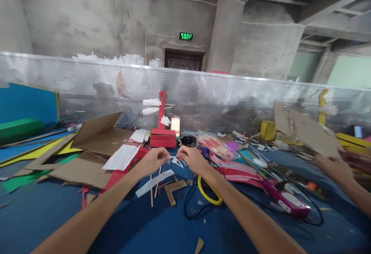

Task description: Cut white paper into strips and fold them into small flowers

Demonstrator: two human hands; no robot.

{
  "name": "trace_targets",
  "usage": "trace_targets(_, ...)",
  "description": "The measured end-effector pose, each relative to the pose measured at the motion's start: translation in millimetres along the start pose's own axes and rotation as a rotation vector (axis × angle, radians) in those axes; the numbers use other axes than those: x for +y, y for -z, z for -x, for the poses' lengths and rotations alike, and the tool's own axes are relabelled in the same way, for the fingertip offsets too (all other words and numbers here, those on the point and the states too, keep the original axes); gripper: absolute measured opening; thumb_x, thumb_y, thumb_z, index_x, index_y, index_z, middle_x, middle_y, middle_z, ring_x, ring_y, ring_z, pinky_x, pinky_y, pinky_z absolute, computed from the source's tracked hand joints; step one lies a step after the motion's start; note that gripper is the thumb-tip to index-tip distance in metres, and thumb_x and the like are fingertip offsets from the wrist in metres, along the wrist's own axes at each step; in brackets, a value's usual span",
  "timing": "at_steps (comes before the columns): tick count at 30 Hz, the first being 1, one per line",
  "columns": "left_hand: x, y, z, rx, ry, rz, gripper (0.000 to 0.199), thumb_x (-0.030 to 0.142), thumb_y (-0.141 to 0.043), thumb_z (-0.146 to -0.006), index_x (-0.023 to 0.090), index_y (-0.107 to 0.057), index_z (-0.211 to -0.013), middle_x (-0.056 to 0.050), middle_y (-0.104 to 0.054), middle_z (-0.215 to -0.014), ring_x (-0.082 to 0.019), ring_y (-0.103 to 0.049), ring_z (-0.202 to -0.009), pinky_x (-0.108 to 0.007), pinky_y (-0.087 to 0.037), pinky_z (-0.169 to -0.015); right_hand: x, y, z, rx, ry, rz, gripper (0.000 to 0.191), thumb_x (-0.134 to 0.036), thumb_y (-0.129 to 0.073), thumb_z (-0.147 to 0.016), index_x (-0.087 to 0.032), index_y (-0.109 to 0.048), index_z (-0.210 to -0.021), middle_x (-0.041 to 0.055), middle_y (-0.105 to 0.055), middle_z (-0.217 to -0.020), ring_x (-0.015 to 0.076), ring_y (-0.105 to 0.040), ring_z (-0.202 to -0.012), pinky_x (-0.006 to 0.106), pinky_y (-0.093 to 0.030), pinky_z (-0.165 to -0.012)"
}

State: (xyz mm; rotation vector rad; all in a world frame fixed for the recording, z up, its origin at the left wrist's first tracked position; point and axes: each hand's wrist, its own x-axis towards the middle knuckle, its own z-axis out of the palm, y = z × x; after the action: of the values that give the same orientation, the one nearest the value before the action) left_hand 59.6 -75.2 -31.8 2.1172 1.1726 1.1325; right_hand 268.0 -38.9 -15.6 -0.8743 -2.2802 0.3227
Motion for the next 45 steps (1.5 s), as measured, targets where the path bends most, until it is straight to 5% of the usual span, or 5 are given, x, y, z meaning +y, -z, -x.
trace_targets(8,5.7,2.1,1.1,-0.05,0.008,0.033,0.017,0.03,-0.051,-0.083,0.016,-0.061,-0.081,-0.002,-0.062,-0.073,-0.012,-0.054,-0.065,-0.024,-0.042,-0.062,-0.7,-7.1,0.3,-0.014,-0.003,0.239,0.036,-0.034,-0.04,-0.096,-0.016,-0.059,-0.072,0.0014,-0.06,-0.065,0.0124,-0.053,-0.062,0.024,-0.029,-0.06)
trace_targets(18,-4.6,5.1,1.0,-0.088,0.063,-0.053,0.016,0.028,-0.051,-0.079,0.016,-0.062,-0.079,-0.001,-0.061,-0.071,-0.014,-0.055,-0.065,-0.024,-0.042,-0.061,-6.9,-3.5,4.5,-0.103,0.156,0.15,0.014,-0.026,-0.059,-0.085,-0.02,-0.071,-0.085,0.004,-0.067,-0.084,0.014,-0.058,-0.073,0.024,-0.038,-0.067)
trace_targets(34,-20.7,9.1,14.2,-0.327,0.231,-0.334,0.03,0.026,-0.066,-0.062,0.023,-0.059,-0.091,-0.002,-0.068,-0.073,-0.019,-0.06,-0.06,-0.025,-0.034,-0.05,19.2,-9.0,3.2,-0.139,-0.098,0.459,0.012,-0.027,-0.062,-0.078,-0.023,-0.068,-0.089,0.004,-0.071,-0.079,0.0192,-0.064,-0.076,0.025,-0.035,-0.061)
trace_targets(40,-16.4,14.1,4.5,-0.225,0.134,-0.208,0.016,0.033,-0.06,-0.071,0.018,-0.062,-0.077,-0.002,-0.062,-0.071,-0.018,-0.057,-0.065,-0.027,-0.039,-0.059,10.3,-4.6,1.5,-0.09,-0.078,0.169,0.019,-0.035,-0.057,-0.084,-0.02,-0.068,-0.086,0.004,-0.07,-0.078,0.0159,-0.062,-0.07,0.024,-0.039,-0.061)
trace_targets(45,-6.8,15.1,-3.3,-0.137,0.115,0.039,0.027,0.043,-0.06,-0.076,0.016,-0.056,-0.078,0.002,-0.053,-0.069,-0.011,-0.048,-0.06,-0.022,-0.037,-0.055,-8.2,-1.9,3.8,-0.265,-0.146,-0.345,0.035,-0.047,-0.054,-0.085,-0.014,-0.064,-0.095,0.0059,-0.069,-0.081,0.0144,-0.061,-0.068,0.022,-0.043,-0.056)
